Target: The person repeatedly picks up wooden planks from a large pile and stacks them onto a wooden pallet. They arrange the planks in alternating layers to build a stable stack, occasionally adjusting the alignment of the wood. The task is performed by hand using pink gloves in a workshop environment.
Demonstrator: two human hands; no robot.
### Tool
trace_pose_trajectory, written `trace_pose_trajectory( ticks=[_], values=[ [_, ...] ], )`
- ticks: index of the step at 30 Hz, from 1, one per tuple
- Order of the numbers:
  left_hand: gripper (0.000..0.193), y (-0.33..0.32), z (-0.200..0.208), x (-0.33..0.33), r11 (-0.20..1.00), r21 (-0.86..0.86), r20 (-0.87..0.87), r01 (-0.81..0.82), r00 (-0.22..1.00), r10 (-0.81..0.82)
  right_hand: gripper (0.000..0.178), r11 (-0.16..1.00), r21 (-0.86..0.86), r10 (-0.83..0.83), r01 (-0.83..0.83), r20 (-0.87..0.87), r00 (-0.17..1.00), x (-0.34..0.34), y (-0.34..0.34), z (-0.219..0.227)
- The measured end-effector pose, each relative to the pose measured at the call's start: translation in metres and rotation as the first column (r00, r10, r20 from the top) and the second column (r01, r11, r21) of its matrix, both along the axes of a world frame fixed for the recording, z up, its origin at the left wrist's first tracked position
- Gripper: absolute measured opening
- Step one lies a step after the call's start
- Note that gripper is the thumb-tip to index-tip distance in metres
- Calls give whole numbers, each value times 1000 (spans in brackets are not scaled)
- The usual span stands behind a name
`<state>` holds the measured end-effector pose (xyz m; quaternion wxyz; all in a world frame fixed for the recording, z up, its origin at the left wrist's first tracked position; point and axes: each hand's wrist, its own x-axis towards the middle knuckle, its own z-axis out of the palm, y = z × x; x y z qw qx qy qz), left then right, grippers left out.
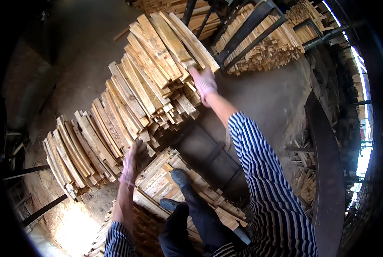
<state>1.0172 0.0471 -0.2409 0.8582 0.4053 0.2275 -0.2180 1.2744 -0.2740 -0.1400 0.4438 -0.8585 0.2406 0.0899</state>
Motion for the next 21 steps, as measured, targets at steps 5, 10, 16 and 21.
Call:
trace_pose_trajectory(
  ticks=[5, 10, 16, 21],
  values=[
    [40, -104, -31, 160, 921, -324, 76, 219, 976, -205, 105, 908, -360, 226, -213, -6, 974, 131, -3, -41],
    [73, -184, -84, 276, 921, -275, 81, 277, 961, -265, 93, 922, -34, 383, -386, -75, 921, 143, -19, -80],
    [53, -238, -103, 336, 950, -298, 17, 97, 995, -96, 91, 884, -284, 346, -371, -136, 928, 147, -13, -84],
    [51, -241, -89, 328, 957, -279, -32, -75, 997, 68, 88, 918, -275, 271, -287, -96, 958, 128, -4, -69]
  ],
)
